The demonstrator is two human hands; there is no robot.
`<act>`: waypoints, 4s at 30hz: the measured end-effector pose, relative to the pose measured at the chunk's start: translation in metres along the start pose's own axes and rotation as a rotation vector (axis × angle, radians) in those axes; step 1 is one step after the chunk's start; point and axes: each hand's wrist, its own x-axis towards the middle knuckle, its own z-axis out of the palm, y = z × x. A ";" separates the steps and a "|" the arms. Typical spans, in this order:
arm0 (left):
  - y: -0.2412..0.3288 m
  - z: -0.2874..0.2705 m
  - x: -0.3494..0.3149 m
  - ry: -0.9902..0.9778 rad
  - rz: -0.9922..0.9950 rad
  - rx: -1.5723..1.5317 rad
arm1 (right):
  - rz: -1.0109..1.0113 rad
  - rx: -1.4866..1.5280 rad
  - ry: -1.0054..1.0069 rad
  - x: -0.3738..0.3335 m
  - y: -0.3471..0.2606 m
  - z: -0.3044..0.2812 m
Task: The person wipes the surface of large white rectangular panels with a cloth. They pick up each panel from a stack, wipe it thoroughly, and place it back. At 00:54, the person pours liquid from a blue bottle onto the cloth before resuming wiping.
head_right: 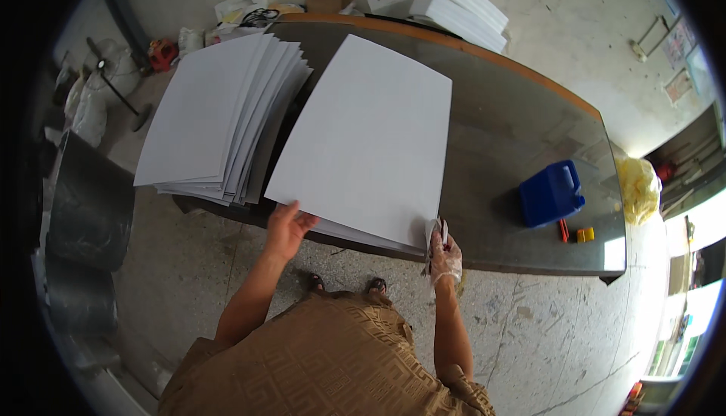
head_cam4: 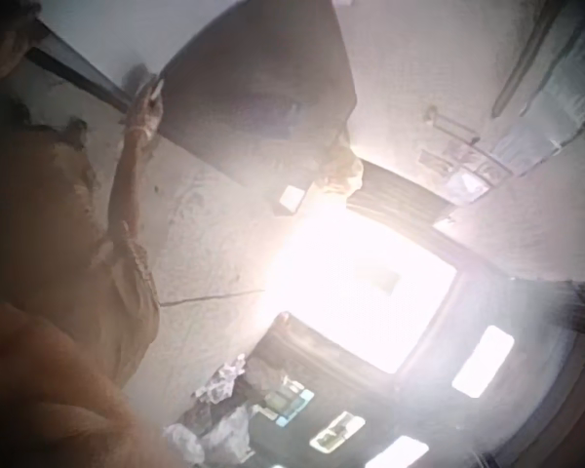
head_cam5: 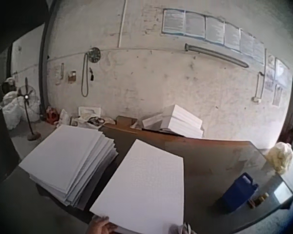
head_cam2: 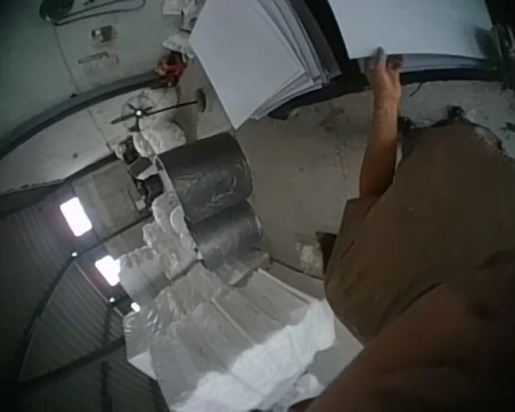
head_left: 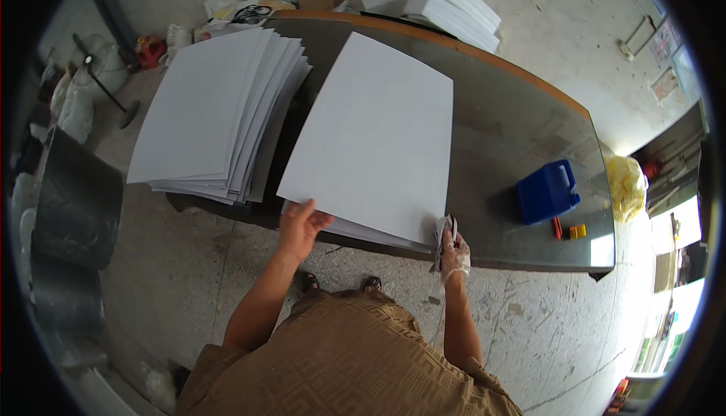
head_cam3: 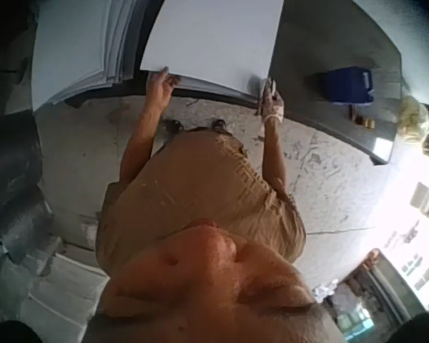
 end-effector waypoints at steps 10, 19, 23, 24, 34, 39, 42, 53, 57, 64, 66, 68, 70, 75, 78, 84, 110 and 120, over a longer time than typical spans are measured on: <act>0.043 0.024 -0.018 0.016 0.313 0.208 | -0.153 0.211 0.074 -0.005 -0.007 -0.033; 0.277 -0.161 -0.006 0.392 0.601 0.247 | -0.253 0.136 0.081 -0.014 -0.014 -0.019; 0.314 -0.244 0.007 0.422 0.581 0.230 | -0.274 -0.006 0.010 -0.018 -0.022 -0.003; 0.316 -0.254 0.014 0.440 0.549 0.244 | -0.296 -0.029 0.009 -0.014 -0.019 0.001; 0.337 -0.250 0.003 0.808 0.132 0.911 | -0.706 -0.573 -0.186 -0.033 -0.106 0.101; 0.205 -0.172 -0.017 0.557 1.277 1.526 | -0.764 -0.651 -0.398 -0.032 -0.120 0.171; 0.101 -0.123 -0.029 -0.163 1.182 1.572 | -0.856 -0.652 -0.468 -0.033 -0.132 0.223; -0.038 -0.138 0.008 -0.420 1.096 1.667 | -1.095 -0.944 -0.611 -0.050 -0.085 0.288; -0.046 -0.135 0.011 -0.351 1.184 1.611 | -1.102 -0.898 -0.633 -0.045 -0.082 0.285; -0.042 -0.119 0.012 -0.250 1.173 1.669 | -1.075 -0.977 -0.530 0.077 -0.109 0.333; -0.043 -0.115 0.010 -0.216 1.174 1.693 | -1.012 -1.022 -0.410 0.156 -0.118 0.362; -0.041 -0.111 0.009 -0.179 1.169 1.710 | -0.996 -1.039 -0.303 0.233 -0.138 0.395; -0.040 -0.112 0.004 -0.178 1.133 1.737 | -0.888 -1.085 -0.251 0.299 -0.168 0.425; -0.054 -0.130 -0.013 -0.201 1.027 1.833 | -0.790 -1.034 -0.136 0.401 -0.208 0.469; -0.056 -0.129 -0.017 -0.176 1.041 1.822 | -0.782 -1.098 -0.114 0.400 -0.206 0.469; -0.049 -0.120 0.008 -0.152 1.131 1.731 | -0.912 -1.025 -0.225 0.282 -0.157 0.391; -0.053 -0.127 -0.005 -0.102 1.131 1.753 | -0.787 -1.216 -0.058 0.433 -0.200 0.373; -0.051 -0.128 0.026 -0.162 1.280 1.712 | -1.075 -0.867 -0.553 0.064 -0.095 0.167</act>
